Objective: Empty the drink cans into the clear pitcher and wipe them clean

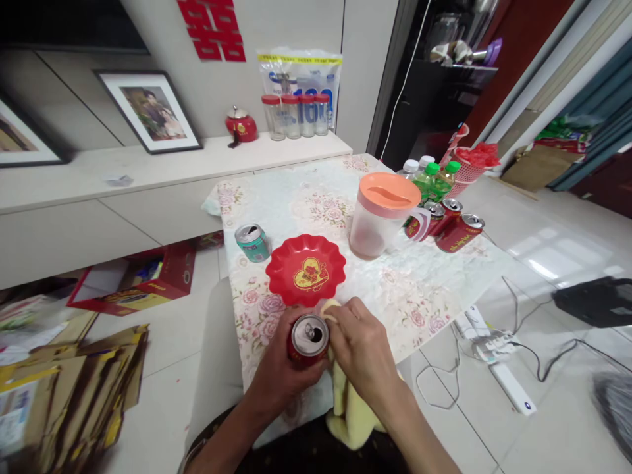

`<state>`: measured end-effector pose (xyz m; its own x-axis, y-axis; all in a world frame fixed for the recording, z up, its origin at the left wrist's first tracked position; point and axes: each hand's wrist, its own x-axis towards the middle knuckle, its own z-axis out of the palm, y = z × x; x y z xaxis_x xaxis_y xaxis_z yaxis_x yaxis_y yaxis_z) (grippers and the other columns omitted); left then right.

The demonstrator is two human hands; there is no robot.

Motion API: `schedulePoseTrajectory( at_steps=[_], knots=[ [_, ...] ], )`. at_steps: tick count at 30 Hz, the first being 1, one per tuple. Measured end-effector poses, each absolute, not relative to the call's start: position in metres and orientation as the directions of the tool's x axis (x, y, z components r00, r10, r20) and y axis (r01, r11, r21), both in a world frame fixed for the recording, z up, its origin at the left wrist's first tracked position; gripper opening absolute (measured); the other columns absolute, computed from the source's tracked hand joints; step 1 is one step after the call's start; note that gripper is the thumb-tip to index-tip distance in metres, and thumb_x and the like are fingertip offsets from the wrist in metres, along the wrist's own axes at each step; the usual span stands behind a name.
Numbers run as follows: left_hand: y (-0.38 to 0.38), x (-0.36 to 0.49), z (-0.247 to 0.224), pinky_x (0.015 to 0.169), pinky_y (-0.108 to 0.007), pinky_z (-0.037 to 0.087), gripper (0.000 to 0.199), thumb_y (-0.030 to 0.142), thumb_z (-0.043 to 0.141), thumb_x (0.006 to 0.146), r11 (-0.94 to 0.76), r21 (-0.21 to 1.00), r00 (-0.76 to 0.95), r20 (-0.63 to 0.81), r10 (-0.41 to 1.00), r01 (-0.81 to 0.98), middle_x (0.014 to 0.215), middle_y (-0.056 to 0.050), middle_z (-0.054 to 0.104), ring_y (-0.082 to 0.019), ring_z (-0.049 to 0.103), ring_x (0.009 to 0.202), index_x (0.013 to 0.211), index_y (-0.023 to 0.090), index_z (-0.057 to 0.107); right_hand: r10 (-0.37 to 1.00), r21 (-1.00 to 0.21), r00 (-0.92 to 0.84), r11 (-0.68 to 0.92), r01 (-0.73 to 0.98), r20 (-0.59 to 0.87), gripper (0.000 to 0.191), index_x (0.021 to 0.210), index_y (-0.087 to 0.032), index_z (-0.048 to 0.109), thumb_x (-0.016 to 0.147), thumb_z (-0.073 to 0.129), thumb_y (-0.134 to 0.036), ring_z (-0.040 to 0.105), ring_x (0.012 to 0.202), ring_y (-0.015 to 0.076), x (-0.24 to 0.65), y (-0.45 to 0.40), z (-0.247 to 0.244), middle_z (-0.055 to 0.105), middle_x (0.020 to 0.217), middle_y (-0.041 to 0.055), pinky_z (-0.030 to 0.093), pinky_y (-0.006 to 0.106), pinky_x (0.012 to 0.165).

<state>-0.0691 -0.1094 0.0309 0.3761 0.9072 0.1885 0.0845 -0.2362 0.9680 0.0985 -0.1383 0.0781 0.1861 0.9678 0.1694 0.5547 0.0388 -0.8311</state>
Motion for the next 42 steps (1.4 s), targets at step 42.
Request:
schedulePoseTrajectory(
  at_steps=[42],
  knots=[
    [-0.126, -0.071, 0.045, 0.093, -0.039, 0.061, 0.066, 0.044, 0.081, 0.081, -0.348, 0.929, 0.052, 0.344, 0.938, 0.129, 0.123, -0.007, 0.066, -0.027, 0.070, 0.108, 0.136, 0.029, 0.049, 0.926, -0.973, 0.343, -0.083, -0.216, -0.156, 0.035, 0.111, -0.023, 0.073, 0.096, 0.060, -0.052, 0.071, 0.105, 0.0265, 0.046, -0.162, 0.052, 0.077, 0.111, 0.0077, 0.058, 0.039, 0.093]
  ],
)
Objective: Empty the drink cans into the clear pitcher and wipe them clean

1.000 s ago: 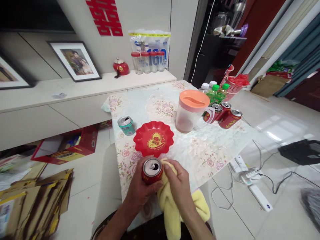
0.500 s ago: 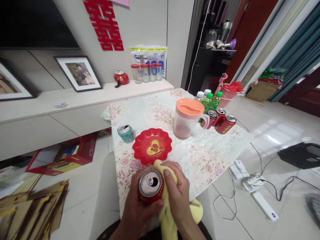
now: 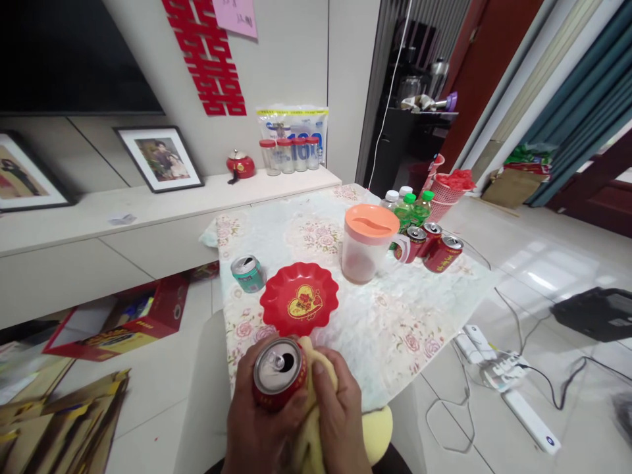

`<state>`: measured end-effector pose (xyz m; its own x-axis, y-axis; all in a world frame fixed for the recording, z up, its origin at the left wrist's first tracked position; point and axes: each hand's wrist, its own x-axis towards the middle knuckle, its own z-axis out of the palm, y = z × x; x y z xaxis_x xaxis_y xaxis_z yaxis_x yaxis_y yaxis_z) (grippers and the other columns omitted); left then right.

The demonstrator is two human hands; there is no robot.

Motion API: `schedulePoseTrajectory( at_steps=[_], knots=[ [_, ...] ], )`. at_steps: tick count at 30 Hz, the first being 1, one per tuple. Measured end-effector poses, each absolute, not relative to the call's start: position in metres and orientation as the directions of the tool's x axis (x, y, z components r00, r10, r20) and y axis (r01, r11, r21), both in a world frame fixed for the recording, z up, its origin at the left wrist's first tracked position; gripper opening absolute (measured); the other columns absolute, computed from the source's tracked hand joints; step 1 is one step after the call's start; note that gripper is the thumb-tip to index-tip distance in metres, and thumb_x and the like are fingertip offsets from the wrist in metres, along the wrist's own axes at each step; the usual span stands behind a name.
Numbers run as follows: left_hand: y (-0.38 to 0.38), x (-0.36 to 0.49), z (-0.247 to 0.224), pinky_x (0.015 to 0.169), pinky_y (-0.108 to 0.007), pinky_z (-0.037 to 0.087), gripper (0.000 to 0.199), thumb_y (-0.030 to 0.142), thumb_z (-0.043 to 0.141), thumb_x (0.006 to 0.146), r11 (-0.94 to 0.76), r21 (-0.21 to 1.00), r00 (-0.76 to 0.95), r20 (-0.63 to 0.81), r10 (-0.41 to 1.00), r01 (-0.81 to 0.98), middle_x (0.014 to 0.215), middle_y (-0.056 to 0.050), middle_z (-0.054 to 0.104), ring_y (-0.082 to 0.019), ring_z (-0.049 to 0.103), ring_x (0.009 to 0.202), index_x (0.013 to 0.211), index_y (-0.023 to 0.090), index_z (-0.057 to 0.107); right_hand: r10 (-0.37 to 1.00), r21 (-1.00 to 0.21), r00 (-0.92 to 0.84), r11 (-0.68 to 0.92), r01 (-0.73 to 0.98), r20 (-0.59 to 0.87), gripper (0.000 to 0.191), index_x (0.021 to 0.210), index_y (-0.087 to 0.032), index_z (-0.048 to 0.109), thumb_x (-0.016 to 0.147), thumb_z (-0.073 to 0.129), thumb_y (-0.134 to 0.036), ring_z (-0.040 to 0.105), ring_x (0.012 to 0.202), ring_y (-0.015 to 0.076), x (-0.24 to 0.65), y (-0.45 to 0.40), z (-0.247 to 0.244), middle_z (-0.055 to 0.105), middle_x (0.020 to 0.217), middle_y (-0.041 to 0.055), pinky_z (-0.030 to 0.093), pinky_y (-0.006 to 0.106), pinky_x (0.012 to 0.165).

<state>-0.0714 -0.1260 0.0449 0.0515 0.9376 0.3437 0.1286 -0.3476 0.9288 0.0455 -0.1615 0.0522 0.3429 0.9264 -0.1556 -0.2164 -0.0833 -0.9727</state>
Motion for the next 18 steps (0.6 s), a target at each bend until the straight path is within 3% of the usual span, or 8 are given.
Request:
schedulePoseTrajectory(
  at_steps=[5, 8, 10, 14, 18],
  knots=[
    [-0.129, -0.072, 0.037, 0.088, -0.035, 0.064, 0.064, 0.039, 0.078, 0.084, -0.249, 0.968, 0.082, 0.248, 0.965, 0.009, 0.125, -0.006, 0.069, -0.026, 0.073, 0.108, 0.138, 0.031, 0.044, 0.813, -0.997, 0.578, 0.083, 0.008, 0.072, 0.027, 0.117, -0.027, 0.072, 0.098, 0.060, -0.043, 0.060, 0.128, 0.0291, 0.036, -0.180, 0.049, 0.065, 0.135, 0.0104, 0.051, 0.045, 0.108],
    [-0.134, -0.071, 0.035, 0.092, -0.039, 0.064, 0.066, 0.044, 0.078, 0.083, -0.237, 0.971, 0.123, 0.232, 0.965, 0.029, 0.131, -0.010, 0.068, -0.029, 0.071, 0.114, 0.139, 0.029, 0.046, 0.779, -0.975, 0.587, 0.191, 0.115, 0.222, 0.027, 0.117, -0.027, 0.072, 0.100, 0.057, -0.040, 0.058, 0.129, 0.0290, 0.040, -0.178, 0.050, 0.062, 0.135, 0.0108, 0.051, 0.046, 0.107],
    [-0.136, -0.069, 0.035, 0.096, -0.042, 0.062, 0.069, 0.048, 0.081, 0.080, -0.304, 0.950, 0.131, 0.293, 0.947, 0.070, 0.134, -0.011, 0.066, -0.031, 0.069, 0.118, 0.138, 0.028, 0.049, 0.836, -0.986, 0.525, 0.163, 0.043, 0.162, 0.029, 0.114, -0.025, 0.072, 0.099, 0.056, -0.044, 0.065, 0.117, 0.0280, 0.048, -0.170, 0.053, 0.069, 0.123, 0.0107, 0.055, 0.043, 0.099],
    [-0.137, -0.060, 0.042, 0.099, -0.045, 0.059, 0.065, 0.049, 0.078, 0.079, -0.452, 0.884, 0.125, 0.438, 0.890, 0.120, 0.126, -0.011, 0.068, -0.032, 0.067, 0.119, 0.135, 0.025, 0.056, 0.918, -0.921, 0.328, -0.089, -0.378, -0.223, 0.035, 0.100, -0.021, 0.073, 0.090, 0.069, -0.054, 0.071, 0.091, 0.0252, 0.060, -0.150, 0.051, 0.076, 0.093, 0.0062, 0.058, 0.035, 0.081],
    [-0.137, -0.059, 0.051, 0.097, -0.044, 0.057, 0.057, 0.054, 0.072, 0.082, -0.425, 0.899, 0.117, 0.414, 0.903, 0.106, 0.120, -0.010, 0.068, -0.030, 0.067, 0.112, 0.129, 0.024, 0.060, 0.933, -0.836, 0.198, -0.157, -0.525, -0.300, 0.033, 0.092, -0.021, 0.076, 0.082, 0.077, -0.053, 0.072, 0.088, 0.0247, 0.061, -0.140, 0.038, 0.077, 0.084, 0.0031, 0.055, 0.035, 0.083]
  ],
)
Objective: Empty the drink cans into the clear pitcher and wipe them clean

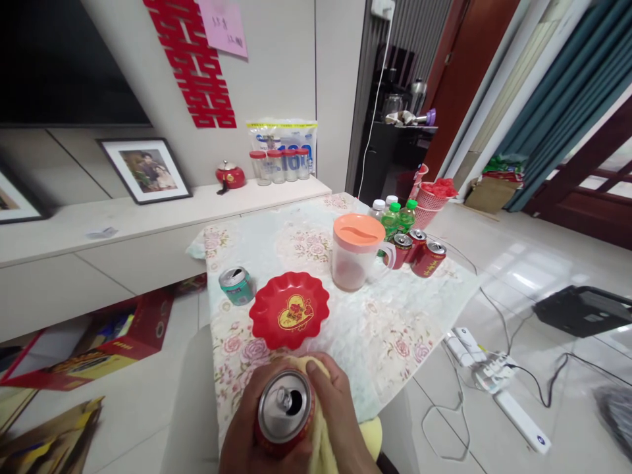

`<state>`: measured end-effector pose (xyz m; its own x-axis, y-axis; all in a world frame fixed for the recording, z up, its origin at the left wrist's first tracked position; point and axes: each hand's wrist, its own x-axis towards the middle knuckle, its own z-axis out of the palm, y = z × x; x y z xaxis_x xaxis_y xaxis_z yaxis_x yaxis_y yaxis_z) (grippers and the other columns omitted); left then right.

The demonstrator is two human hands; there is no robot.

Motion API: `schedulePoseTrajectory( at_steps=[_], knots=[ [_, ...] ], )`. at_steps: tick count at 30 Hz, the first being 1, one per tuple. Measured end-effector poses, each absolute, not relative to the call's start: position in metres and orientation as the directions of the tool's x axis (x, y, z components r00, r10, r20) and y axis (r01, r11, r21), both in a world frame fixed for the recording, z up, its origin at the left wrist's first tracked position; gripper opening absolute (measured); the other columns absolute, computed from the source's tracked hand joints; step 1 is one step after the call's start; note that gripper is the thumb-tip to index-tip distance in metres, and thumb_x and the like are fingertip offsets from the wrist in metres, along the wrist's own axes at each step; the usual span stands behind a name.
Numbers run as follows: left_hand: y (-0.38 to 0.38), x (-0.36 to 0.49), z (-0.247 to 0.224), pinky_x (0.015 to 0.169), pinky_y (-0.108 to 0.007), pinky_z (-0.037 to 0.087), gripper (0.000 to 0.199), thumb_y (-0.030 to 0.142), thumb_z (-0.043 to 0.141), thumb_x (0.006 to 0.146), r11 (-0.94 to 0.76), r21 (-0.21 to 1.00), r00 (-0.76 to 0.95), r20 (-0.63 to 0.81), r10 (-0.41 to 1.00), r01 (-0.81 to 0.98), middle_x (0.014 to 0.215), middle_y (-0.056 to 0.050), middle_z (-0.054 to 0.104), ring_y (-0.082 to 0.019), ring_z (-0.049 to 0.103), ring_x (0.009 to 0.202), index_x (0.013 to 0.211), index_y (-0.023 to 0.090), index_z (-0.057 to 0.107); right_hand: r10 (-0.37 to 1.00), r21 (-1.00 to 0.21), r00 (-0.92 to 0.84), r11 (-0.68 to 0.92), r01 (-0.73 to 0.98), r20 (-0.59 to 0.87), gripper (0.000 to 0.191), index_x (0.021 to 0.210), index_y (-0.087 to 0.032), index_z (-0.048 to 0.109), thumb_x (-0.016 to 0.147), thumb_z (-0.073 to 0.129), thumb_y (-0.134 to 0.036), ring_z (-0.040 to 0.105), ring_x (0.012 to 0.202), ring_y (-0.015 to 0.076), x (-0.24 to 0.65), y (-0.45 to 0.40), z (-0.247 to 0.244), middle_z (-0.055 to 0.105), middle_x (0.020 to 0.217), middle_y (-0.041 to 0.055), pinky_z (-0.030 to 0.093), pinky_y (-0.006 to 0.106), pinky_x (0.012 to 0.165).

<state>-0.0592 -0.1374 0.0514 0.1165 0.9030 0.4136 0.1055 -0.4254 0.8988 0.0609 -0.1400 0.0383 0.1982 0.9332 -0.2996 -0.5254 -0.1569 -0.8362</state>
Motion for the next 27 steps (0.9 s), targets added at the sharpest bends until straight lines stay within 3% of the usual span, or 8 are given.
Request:
schedulePoseTrajectory(
  at_steps=[4, 7, 10, 14, 18, 21, 24, 27],
  knots=[
    [-0.138, -0.067, 0.056, 0.099, -0.045, 0.056, 0.070, 0.070, 0.071, 0.078, -0.331, 0.940, 0.117, 0.321, 0.940, 0.083, 0.126, -0.011, 0.067, -0.033, 0.065, 0.117, 0.130, 0.024, 0.060, 0.939, -0.794, 0.144, -0.175, -0.582, -0.313, 0.029, 0.087, -0.023, 0.076, 0.081, 0.076, -0.051, 0.073, 0.087, 0.0268, 0.054, -0.142, 0.028, 0.077, 0.081, 0.0036, 0.056, 0.039, 0.083],
    [-0.136, -0.069, 0.056, 0.099, -0.046, 0.056, 0.081, 0.079, 0.073, 0.070, -0.306, 0.952, 0.111, 0.301, 0.947, 0.030, 0.126, -0.010, 0.067, -0.034, 0.066, 0.116, 0.131, 0.026, 0.061, 0.941, -0.719, 0.103, -0.171, -0.674, -0.321, 0.033, 0.094, -0.024, 0.075, 0.083, 0.071, -0.055, 0.073, 0.091, 0.0276, 0.048, -0.145, 0.025, 0.077, 0.089, 0.0049, 0.056, 0.041, 0.084],
    [-0.129, -0.071, 0.051, 0.093, -0.044, 0.059, 0.081, 0.076, 0.077, 0.068, -0.350, 0.936, 0.121, 0.350, 0.929, -0.018, 0.124, -0.010, 0.067, -0.033, 0.067, 0.110, 0.131, 0.027, 0.060, 0.940, -0.660, 0.124, -0.126, -0.740, -0.318, 0.034, 0.096, -0.024, 0.075, 0.082, 0.073, -0.056, 0.073, 0.090, 0.0273, 0.045, -0.146, 0.026, 0.078, 0.090, 0.0052, 0.056, 0.041, 0.083],
    [-0.116, -0.080, 0.035, 0.096, -0.045, 0.058, 0.074, 0.072, 0.079, 0.070, -0.479, 0.876, 0.204, 0.460, 0.864, 0.058, 0.125, -0.011, 0.062, -0.034, 0.064, 0.115, 0.127, 0.026, 0.066, 0.943, -0.686, 0.171, -0.077, -0.723, -0.285, 0.036, 0.093, -0.022, 0.076, 0.077, 0.078, -0.055, 0.073, 0.086, 0.0279, 0.047, -0.146, 0.030, 0.079, 0.094, 0.0087, 0.056, 0.042, 0.085],
    [-0.114, -0.083, 0.023, 0.099, -0.047, 0.056, 0.078, 0.067, 0.079, 0.073, -0.399, 0.916, 0.245, 0.376, 0.894, 0.046, 0.124, -0.012, 0.062, -0.033, 0.065, 0.113, 0.136, 0.024, 0.062, 0.913, -0.758, 0.277, -0.051, -0.650, -0.300, 0.033, 0.093, -0.023, 0.077, 0.076, 0.081, -0.052, 0.073, 0.084, 0.0252, 0.053, -0.146, 0.027, 0.080, 0.090, 0.0054, 0.057, 0.038, 0.082],
    [-0.123, -0.072, 0.024, 0.104, -0.047, 0.053, 0.074, 0.061, 0.079, 0.077, -0.362, 0.932, 0.151, 0.362, 0.920, -0.028, 0.130, -0.012, 0.063, -0.034, 0.063, 0.119, 0.139, 0.025, 0.059, 0.885, -0.867, 0.385, -0.040, -0.497, -0.261, 0.034, 0.092, -0.022, 0.078, 0.072, 0.085, -0.049, 0.073, 0.091, 0.0264, 0.059, -0.150, 0.025, 0.080, 0.091, 0.0052, 0.057, 0.035, 0.083],
    [-0.133, -0.058, 0.030, 0.107, -0.046, 0.051, 0.061, 0.059, 0.069, 0.087, -0.333, 0.938, 0.066, 0.340, 0.938, -0.093, 0.133, -0.011, 0.062, -0.032, 0.060, 0.123, 0.137, 0.026, 0.058, 0.877, -0.951, 0.450, -0.025, -0.309, -0.169, 0.037, 0.098, -0.021, 0.078, 0.079, 0.079, -0.052, 0.073, 0.094, 0.0272, 0.061, -0.155, 0.029, 0.080, 0.097, 0.0072, 0.059, 0.035, 0.085],
    [-0.138, -0.050, 0.034, 0.107, -0.044, 0.051, 0.054, 0.057, 0.062, 0.093, -0.288, 0.944, 0.082, 0.303, 0.950, -0.160, 0.136, -0.009, 0.061, -0.030, 0.060, 0.124, 0.139, 0.029, 0.056, 0.829, -0.974, 0.551, 0.035, -0.226, -0.098, 0.035, 0.102, -0.023, 0.078, 0.087, 0.071, -0.054, 0.073, 0.098, 0.0262, 0.058, -0.161, 0.036, 0.079, 0.104, 0.0078, 0.059, 0.035, 0.088]
  ],
)
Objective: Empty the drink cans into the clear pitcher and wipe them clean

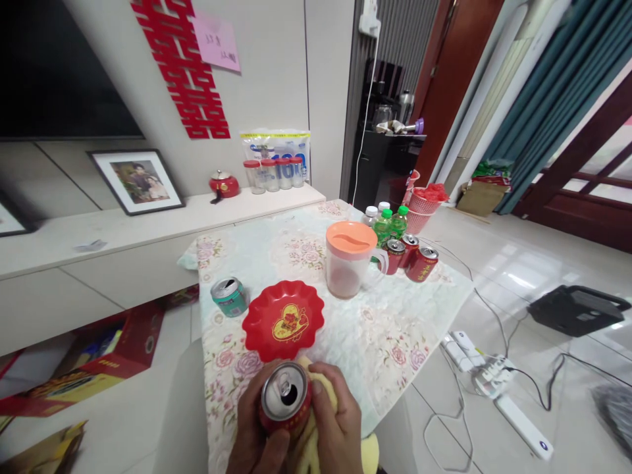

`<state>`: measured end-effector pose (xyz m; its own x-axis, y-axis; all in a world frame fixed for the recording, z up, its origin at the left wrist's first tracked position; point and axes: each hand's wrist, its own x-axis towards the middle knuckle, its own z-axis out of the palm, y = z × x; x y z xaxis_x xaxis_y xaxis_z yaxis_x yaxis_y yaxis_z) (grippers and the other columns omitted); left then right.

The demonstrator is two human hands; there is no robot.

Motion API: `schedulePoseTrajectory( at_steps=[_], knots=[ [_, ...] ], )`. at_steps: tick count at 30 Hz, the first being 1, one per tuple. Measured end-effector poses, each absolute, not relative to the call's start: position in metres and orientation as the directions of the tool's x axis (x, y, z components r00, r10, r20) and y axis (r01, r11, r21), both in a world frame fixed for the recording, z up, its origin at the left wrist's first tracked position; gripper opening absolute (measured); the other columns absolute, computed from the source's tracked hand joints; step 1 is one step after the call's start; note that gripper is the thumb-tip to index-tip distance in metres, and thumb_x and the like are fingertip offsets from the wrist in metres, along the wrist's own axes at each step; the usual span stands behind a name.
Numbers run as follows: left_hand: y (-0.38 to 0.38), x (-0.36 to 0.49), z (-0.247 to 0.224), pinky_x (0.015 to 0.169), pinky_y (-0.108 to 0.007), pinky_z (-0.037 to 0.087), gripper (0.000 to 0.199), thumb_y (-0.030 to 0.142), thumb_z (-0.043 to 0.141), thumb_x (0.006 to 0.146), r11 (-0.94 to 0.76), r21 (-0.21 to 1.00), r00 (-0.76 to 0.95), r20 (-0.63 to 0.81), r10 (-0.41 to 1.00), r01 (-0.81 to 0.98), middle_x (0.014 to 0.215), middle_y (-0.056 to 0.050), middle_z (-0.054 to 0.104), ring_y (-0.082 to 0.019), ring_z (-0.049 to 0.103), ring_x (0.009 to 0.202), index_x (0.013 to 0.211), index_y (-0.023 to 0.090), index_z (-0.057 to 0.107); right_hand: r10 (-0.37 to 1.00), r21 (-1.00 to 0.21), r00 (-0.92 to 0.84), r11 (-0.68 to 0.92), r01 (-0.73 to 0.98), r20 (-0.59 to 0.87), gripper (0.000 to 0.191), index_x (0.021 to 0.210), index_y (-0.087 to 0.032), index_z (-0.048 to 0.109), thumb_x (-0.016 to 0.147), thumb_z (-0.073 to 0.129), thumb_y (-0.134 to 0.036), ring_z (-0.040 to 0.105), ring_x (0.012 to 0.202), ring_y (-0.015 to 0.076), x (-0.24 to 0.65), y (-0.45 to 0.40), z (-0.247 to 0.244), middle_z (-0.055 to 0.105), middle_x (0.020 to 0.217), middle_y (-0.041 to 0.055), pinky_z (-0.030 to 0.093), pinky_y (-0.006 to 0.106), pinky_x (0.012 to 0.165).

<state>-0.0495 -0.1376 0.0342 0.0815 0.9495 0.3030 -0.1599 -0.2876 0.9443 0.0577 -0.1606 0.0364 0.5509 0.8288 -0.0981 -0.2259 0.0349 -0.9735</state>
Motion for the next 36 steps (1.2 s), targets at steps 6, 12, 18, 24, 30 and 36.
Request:
schedulePoseTrajectory(
  at_steps=[6, 12, 18, 24, 30, 36],
  knots=[
    [-0.144, -0.052, 0.031, 0.109, -0.038, 0.050, 0.053, 0.055, 0.067, 0.090, -0.169, 0.961, 0.095, 0.193, 0.977, -0.218, 0.145, -0.004, 0.059, -0.030, 0.054, 0.135, 0.138, 0.036, 0.060, 0.742, -0.985, 0.650, 0.161, 0.066, 0.165, 0.031, 0.105, -0.024, 0.079, 0.093, 0.066, -0.049, 0.066, 0.120, 0.0294, 0.058, -0.169, 0.054, 0.072, 0.126, 0.0109, 0.053, 0.040, 0.103],
    [-0.143, -0.053, 0.042, 0.108, -0.041, 0.050, 0.053, 0.060, 0.060, 0.093, -0.235, 0.936, 0.197, 0.290, 0.936, -0.264, 0.140, -0.007, 0.062, -0.031, 0.060, 0.125, 0.140, 0.035, 0.060, 0.824, -0.987, 0.546, 0.160, 0.029, 0.149, 0.029, 0.100, -0.024, 0.080, 0.093, 0.065, -0.048, 0.071, 0.107, 0.0271, 0.072, -0.162, 0.060, 0.076, 0.112, 0.0089, 0.057, 0.036, 0.094],
    [-0.132, -0.064, 0.041, 0.109, -0.047, 0.048, 0.059, 0.067, 0.056, 0.091, -0.385, 0.921, 0.116, 0.389, 0.914, -0.054, 0.141, -0.011, 0.049, -0.034, 0.049, 0.133, 0.137, 0.030, 0.062, 0.905, -0.984, 0.420, 0.009, -0.176, -0.067, 0.036, 0.098, -0.022, 0.078, 0.092, 0.064, -0.054, 0.073, 0.094, 0.0259, 0.066, -0.150, 0.049, 0.079, 0.101, 0.0083, 0.057, 0.033, 0.085],
    [-0.133, -0.073, 0.032, 0.106, -0.050, 0.050, 0.063, 0.063, 0.060, 0.089, -0.236, 0.962, 0.120, 0.252, 0.960, -0.139, 0.138, -0.013, 0.052, -0.034, 0.056, 0.125, 0.139, 0.025, 0.056, 0.923, -0.987, 0.372, -0.036, -0.158, -0.093, 0.039, 0.106, -0.022, 0.077, 0.091, 0.066, -0.056, 0.072, 0.099, 0.0274, 0.060, -0.154, 0.041, 0.078, 0.108, 0.0095, 0.058, 0.035, 0.089],
    [-0.138, -0.072, 0.032, 0.123, -0.050, 0.034, 0.064, 0.065, 0.053, 0.093, -0.070, 0.988, 0.167, 0.093, 0.982, -0.138, 0.148, -0.013, 0.056, -0.034, 0.048, 0.141, 0.141, 0.024, 0.055, 0.867, -0.993, 0.493, -0.010, -0.118, -0.068, 0.038, 0.110, -0.023, 0.076, 0.093, 0.064, -0.055, 0.071, 0.107, 0.0283, 0.060, -0.165, 0.040, 0.076, 0.118, 0.0105, 0.057, 0.037, 0.095],
    [-0.142, -0.064, 0.038, 0.126, -0.045, 0.032, 0.071, 0.067, 0.053, 0.094, 0.001, 0.980, 0.207, 0.041, 0.977, -0.198, 0.156, -0.012, 0.050, -0.031, 0.042, 0.149, 0.150, 0.024, 0.047, 0.846, -1.000, 0.533, 0.022, -0.011, 0.013, 0.037, 0.117, -0.025, 0.073, 0.097, 0.058, -0.052, 0.066, 0.118, 0.0284, 0.062, -0.167, 0.035, 0.071, 0.128, 0.0110, 0.051, 0.041, 0.104]
  ],
)
